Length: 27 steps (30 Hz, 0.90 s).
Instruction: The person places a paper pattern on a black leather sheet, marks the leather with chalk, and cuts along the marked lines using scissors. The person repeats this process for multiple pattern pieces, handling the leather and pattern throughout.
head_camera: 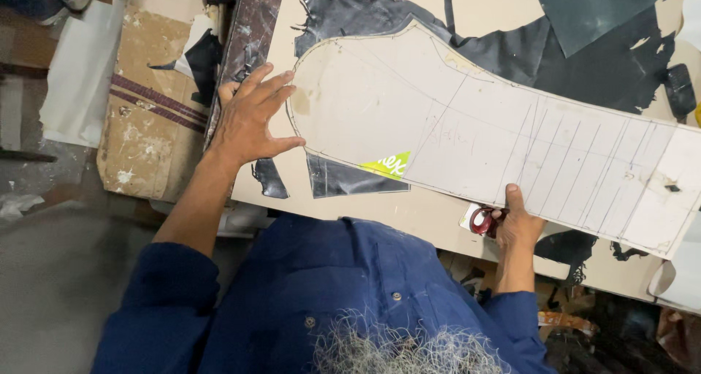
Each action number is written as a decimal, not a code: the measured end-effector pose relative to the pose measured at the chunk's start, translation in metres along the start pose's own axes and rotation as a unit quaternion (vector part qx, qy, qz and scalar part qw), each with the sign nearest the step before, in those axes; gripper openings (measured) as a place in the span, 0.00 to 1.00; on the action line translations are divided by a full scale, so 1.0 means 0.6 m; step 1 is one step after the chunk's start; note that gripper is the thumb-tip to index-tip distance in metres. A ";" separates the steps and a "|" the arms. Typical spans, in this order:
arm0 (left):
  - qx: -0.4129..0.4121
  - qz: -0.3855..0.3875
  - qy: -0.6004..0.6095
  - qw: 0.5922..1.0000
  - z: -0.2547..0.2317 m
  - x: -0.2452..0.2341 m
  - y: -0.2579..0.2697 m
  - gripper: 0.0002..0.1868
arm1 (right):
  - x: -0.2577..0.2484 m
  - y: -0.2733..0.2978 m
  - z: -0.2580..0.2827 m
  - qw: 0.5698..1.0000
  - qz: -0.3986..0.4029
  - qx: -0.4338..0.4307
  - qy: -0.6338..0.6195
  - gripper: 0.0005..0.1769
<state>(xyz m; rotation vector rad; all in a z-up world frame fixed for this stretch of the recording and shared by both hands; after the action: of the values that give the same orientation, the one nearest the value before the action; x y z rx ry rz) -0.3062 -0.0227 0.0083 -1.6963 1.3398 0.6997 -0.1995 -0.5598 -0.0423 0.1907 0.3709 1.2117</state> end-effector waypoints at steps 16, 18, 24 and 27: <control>0.014 -0.029 -0.024 0.999 -0.015 -0.008 0.003 0.45 | 0.004 -0.040 0.007 0.998 0.035 -0.026 0.043 0.21; 0.019 -0.030 -0.040 0.999 -0.017 -0.009 0.002 0.45 | -0.001 -0.045 0.005 0.998 0.033 -0.030 0.052 0.21; 0.017 -0.034 -0.018 0.999 -0.020 -0.016 0.001 0.44 | 0.011 -0.033 0.018 0.999 0.039 -0.026 -0.005 0.24; 0.019 -0.034 -0.022 0.999 -0.018 -0.019 0.002 0.44 | 0.023 -0.027 0.023 0.999 0.036 -0.023 -0.032 0.26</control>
<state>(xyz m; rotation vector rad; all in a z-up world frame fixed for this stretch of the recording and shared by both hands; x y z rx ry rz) -0.3111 -0.0269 0.0228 -1.6792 1.2520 0.6648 -0.1761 -0.5519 -0.0376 0.2036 0.2826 1.2806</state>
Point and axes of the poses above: each hand's wrist, its own y-axis away from the middle knuckle, its own x-axis out of the palm, z = x × y, the point moved 10 cm from there along -y, towards the middle knuckle, and after that the axes turned 4 degrees about -z, right-handed, at the moved point
